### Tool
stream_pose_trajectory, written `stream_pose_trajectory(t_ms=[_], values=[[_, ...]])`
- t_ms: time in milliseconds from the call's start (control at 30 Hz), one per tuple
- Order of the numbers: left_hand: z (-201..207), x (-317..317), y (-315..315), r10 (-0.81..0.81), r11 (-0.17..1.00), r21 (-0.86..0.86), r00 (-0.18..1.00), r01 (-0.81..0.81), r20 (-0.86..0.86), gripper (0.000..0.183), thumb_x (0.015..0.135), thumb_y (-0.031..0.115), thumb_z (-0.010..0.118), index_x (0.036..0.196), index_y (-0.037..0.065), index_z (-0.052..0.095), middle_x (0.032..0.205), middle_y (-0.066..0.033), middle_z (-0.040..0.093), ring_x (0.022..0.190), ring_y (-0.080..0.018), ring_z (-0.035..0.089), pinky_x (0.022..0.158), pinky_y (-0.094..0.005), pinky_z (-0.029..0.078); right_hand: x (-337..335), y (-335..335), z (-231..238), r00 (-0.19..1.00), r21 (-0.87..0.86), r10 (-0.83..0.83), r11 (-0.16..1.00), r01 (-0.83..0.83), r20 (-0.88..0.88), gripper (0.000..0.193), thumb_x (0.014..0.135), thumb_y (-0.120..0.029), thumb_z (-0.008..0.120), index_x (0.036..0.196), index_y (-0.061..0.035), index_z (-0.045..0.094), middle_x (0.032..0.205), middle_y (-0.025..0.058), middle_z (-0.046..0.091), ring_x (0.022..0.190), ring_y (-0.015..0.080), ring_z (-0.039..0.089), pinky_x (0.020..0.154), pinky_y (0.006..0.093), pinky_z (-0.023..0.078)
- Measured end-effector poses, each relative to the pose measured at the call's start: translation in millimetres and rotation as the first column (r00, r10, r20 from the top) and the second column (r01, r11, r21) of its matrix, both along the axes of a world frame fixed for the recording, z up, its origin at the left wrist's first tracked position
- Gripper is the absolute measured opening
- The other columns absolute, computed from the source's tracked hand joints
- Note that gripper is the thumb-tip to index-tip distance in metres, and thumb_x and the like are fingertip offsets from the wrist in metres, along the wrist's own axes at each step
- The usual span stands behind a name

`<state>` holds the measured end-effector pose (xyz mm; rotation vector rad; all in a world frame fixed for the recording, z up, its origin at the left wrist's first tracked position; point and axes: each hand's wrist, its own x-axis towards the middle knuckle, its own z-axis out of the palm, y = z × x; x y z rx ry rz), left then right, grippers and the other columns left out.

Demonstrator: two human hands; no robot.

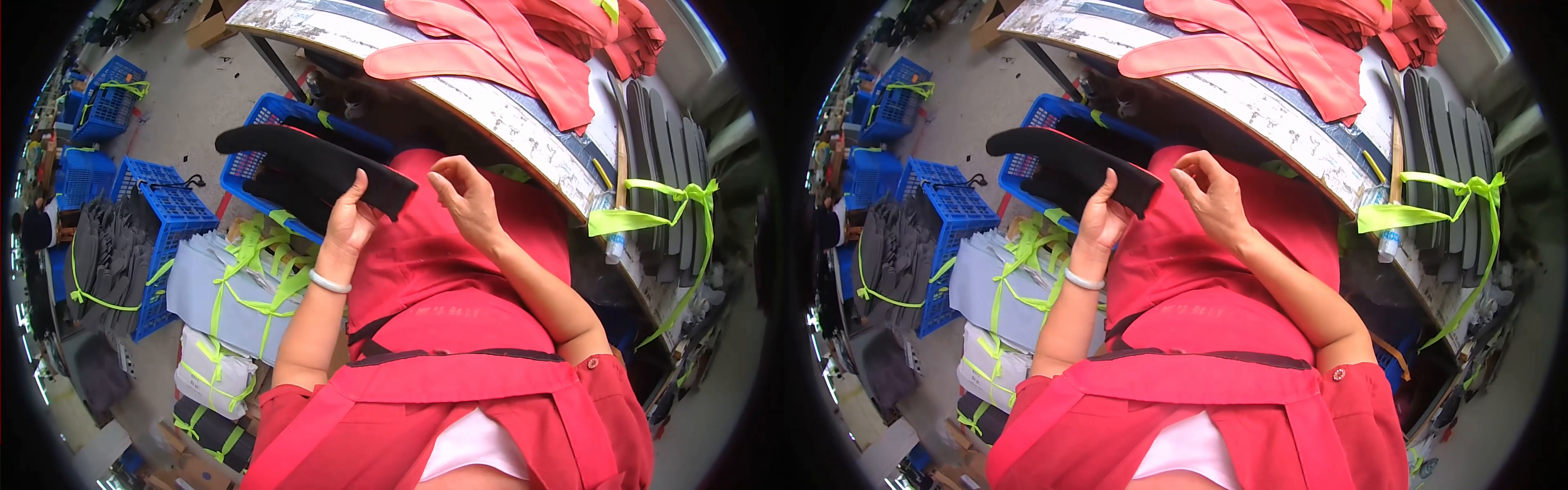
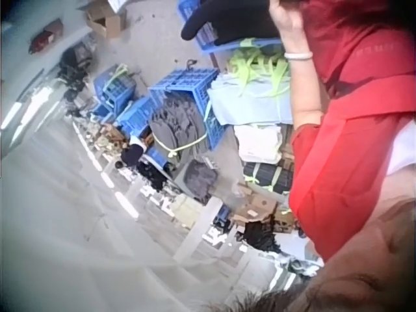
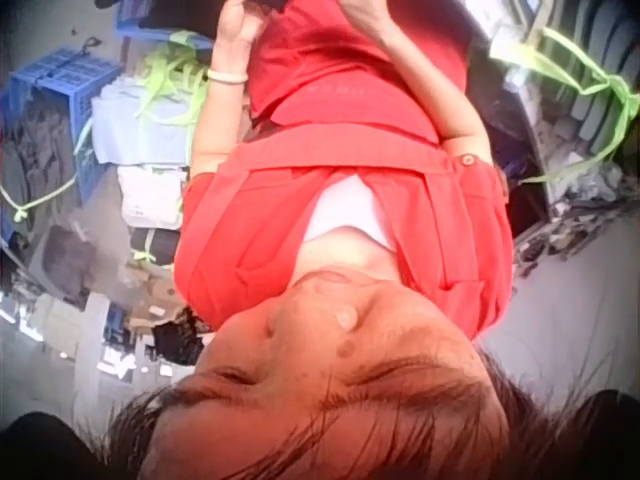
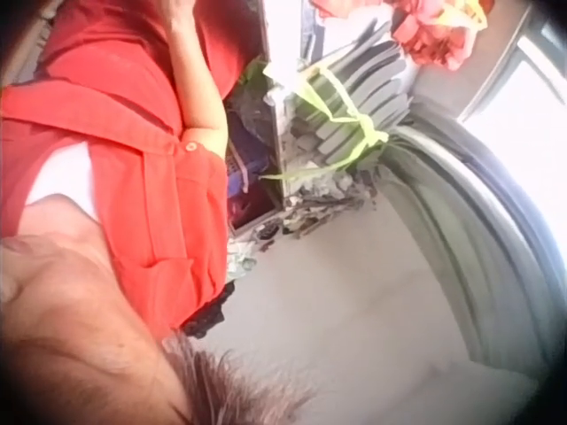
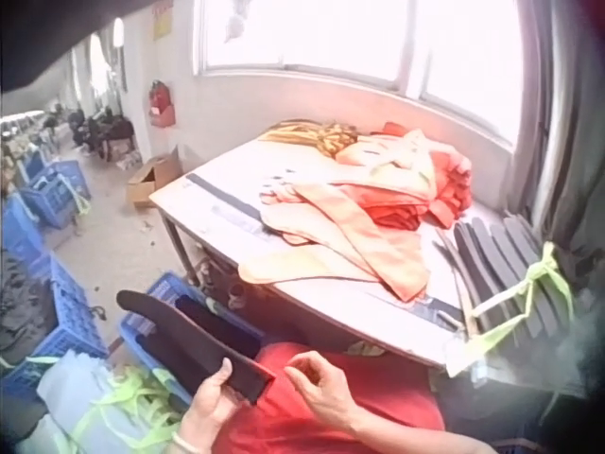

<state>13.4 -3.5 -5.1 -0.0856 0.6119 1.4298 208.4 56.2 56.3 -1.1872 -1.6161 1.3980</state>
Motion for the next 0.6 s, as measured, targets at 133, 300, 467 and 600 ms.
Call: stream_pose_trajectory(t_ms=[133,300,467,600], values=[[-7,-3,6,0.032,0.999,-0.018,0.999,-0.032,0.01,0.034,0.094,0.03,0.063,0.113,0.002,0.061,0.111,-0.0102,0.068,0.106,-0.0242,0.064,0.095,-0.0388,0.052,-9,-15,11,0.99,0.245,0.115,0.961,-0.132,0.082,0.009,0.087,-0.007,0.069,0.095,-0.0028,0.068,0.078,0.0073,0.064,0.069,0.0143,0.06,0.063,0.0266,0.048],[-5,5,5,-0.02,0.997,0.081,0.999,0.017,0.03,0.037,0.095,0.032,0.06,0.117,0.003,0.06,0.117,-0.0119,0.066,0.112,-0.0253,0.062,0.101,-0.0401,0.047,-8,-17,-7,0.972,0.112,0.107,0.985,-0.133,0.208,0.018,0.089,-0.011,0.065,0.105,-0.0015,0.069,0.082,0.0107,0.07,0.069,0.0199,0.067,0.065,0.03,0.051],[-12,35,3,-0.079,0.988,0.12,0.989,0.094,-0.126,0.036,0.096,0.033,0.059,0.117,0.004,0.06,0.113,-0.0089,0.066,0.105,-0.0228,0.062,0.097,-0.0402,0.047,-13,-8,-16,0.995,-0.405,0.006,0.913,-0.046,-0.098,0.019,0.093,-0.011,0.06,0.103,0.0024,0.07,0.082,0.0037,0.069,0.07,0.0062,0.061,0.062,0.0221,0.049],[-6,0,18,0.127,0.989,0.074,0.992,-0.126,-0.006,0.029,0.095,0.029,0.063,0.113,0.007,0.062,0.11,-0.0063,0.066,0.105,-0.0206,0.062,0.093,-0.0375,0.05,2,-5,-22,0.998,-0.275,0.004,0.961,-0.023,-0.07,0.019,0.092,-0.012,0.063,0.104,0.0002,0.07,0.083,0.002,0.069,0.07,0.0075,0.062,0.063,0.0222,0.05]])
